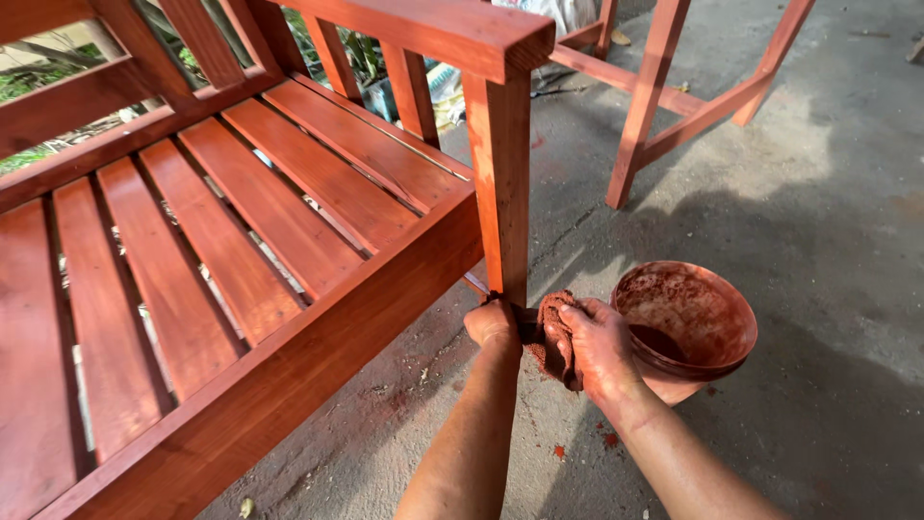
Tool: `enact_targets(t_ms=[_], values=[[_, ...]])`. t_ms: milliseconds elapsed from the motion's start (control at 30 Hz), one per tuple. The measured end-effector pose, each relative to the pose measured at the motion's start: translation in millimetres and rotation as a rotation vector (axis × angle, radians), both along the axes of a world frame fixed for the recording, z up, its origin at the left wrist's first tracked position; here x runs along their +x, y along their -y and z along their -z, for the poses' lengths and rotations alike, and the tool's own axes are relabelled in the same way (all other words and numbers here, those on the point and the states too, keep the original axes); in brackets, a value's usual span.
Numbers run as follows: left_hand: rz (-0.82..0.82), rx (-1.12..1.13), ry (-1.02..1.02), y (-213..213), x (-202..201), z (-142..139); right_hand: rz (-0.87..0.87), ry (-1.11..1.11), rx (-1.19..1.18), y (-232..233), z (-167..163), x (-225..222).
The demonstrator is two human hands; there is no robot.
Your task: The person wipes a red wood stain onto the slats, rails, and legs of a wooden bench using a cloth, dipping the cloth into a bucket of stain between sections. They work along the seat edge, armrest, and legs, then move to a small table and another bench.
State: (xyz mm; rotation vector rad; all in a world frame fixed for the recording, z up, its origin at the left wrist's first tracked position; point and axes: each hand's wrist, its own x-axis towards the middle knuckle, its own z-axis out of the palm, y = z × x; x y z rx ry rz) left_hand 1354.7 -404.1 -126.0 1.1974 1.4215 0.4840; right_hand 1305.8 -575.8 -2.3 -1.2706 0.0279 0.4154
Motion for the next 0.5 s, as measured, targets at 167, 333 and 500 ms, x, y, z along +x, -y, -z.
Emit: enact_targets(t_ms=[167,333,500], values=[[0.034,0.109,0.170,-9.3,1.6,-52.1,0.028,0.068,0.046,-4.8,-29.3,1.0],[0.175,0.136,0.108,-23.1,1.2,-106.9,0.012,0.201,0.150,-6.8,-52.8,4.1],[0.222,0.171,0.107,-19.7,10.4,-152.3,0.059,0.263,0.192,-7.5,-71.7,7.9]])
